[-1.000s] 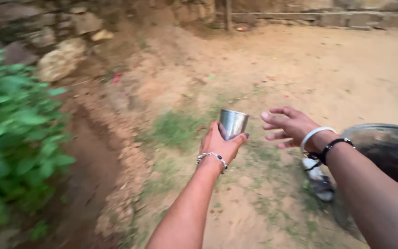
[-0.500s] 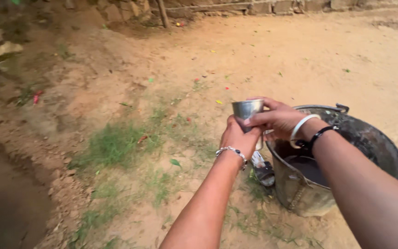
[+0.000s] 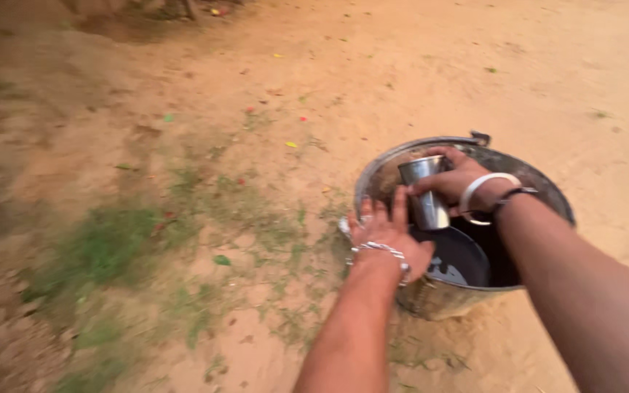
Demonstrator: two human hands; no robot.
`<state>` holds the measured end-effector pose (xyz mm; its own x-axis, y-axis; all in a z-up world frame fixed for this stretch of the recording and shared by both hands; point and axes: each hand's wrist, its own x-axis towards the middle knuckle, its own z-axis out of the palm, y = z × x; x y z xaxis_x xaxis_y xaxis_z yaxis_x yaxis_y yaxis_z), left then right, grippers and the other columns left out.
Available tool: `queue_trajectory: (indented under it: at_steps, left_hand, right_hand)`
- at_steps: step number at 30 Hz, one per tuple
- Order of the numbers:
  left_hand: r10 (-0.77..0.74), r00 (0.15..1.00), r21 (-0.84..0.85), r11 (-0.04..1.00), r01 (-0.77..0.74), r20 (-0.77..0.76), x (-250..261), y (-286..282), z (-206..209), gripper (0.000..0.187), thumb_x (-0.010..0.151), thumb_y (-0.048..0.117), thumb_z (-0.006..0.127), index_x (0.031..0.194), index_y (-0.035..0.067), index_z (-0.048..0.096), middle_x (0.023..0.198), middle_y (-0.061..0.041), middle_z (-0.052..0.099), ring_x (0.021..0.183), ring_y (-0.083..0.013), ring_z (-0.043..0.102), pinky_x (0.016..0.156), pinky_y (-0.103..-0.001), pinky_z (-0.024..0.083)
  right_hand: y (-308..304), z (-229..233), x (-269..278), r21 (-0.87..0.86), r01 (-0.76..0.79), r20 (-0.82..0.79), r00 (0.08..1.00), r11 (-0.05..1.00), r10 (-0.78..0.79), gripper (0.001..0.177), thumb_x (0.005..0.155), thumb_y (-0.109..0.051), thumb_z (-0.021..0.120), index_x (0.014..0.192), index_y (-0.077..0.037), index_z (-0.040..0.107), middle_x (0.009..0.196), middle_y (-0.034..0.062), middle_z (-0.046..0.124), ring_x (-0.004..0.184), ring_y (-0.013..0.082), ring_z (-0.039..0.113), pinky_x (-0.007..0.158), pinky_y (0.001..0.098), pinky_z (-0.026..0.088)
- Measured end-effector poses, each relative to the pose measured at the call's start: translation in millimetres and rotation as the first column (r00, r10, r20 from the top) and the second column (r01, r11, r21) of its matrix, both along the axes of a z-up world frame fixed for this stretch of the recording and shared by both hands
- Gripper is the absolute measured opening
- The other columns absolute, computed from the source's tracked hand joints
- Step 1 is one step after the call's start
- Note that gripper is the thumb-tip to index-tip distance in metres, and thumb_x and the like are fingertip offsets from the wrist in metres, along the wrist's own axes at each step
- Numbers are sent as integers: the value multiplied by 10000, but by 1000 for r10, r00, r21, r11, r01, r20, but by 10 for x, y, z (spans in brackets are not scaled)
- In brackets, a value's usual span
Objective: The person waters plants by pouring water onto the soil using a metal cup, repeatedly refilling the cup from a bucket of water.
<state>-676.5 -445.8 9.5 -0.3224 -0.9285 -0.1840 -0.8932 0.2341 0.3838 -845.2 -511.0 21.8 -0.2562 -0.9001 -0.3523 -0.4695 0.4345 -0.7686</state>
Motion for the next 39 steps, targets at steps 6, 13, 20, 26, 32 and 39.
queue_trajectory:
  at_steps: [6, 13, 20, 26, 32, 39]
  left_hand:
    - [-81, 955, 178, 983, 30, 286, -63, -101, 173, 1001, 848, 397, 617, 1655, 188, 62, 1712, -232, -44, 1592, -373, -95, 1241, -593, -79]
    - [-110, 915, 260, 966, 7, 387, -210, -46, 294, 938, 845, 354, 630, 1642, 170, 172, 1720, -226, -77, 1591, -373, -126, 1226, -655, -43]
    - [-42, 915, 258, 964, -68, 400, -228, -43, 310, 893, 845, 370, 640, 1619, 150, 252, 1723, -192, -93, 1590, -353, -148, 1213, -696, 11]
    - [53, 971, 164, 982, -93, 232, -175, -22, 240, 694, 895, 403, 621, 1511, 129, 456, 1717, -194, -23, 1594, -337, -113, 1220, -673, 36]
    - [61, 973, 138, 986, -93, 223, -161, -17, 215, 643, 865, 345, 669, 1463, 152, 533, 1714, -182, 59, 1593, -331, -78, 1209, -669, 59]
    - [87, 981, 117, 987, -109, 173, -145, 44, 157, 633, 920, 481, 614, 1452, 148, 536, 1705, -150, 99, 1591, -309, -68, 1221, -653, 56]
  right_hand:
    - [-230, -566, -195, -20, -254, -407, 885, 967, 224, 900, 699, -463, 908, 1460, -239, 482, 1334, 199, 644, 1196, 345, 658, 997, 437, 533]
    - [-158, -930, -345, 389, -384, -482, 689, 837, 541, 840, 717, -459, 875, 1467, -291, 537, 1450, 67, 613, 1293, 286, 626, 1059, 425, 525]
    - [-221, -1268, -413, 373, -381, -452, 721, 846, 525, 943, 770, -365, 864, 1571, -329, 365, 1490, 72, 578, 1333, 298, 579, 1081, 426, 499]
    - [-173, -1270, -368, 551, -408, -472, 567, 728, 675, 778, 744, -320, 874, 1451, -373, 554, 1403, 8, 659, 1238, 274, 663, 1003, 427, 550]
    - [-205, -1388, -299, 628, -378, -432, 559, 681, 708, 606, 824, -269, 785, 1390, -412, 620, 1333, 19, 707, 1159, 270, 709, 975, 417, 568]
    - [-234, -1623, -346, 565, -360, -479, 589, 742, 650, 517, 898, -227, 677, 1395, -360, 617, 1357, 40, 677, 1188, 281, 686, 1003, 425, 542]
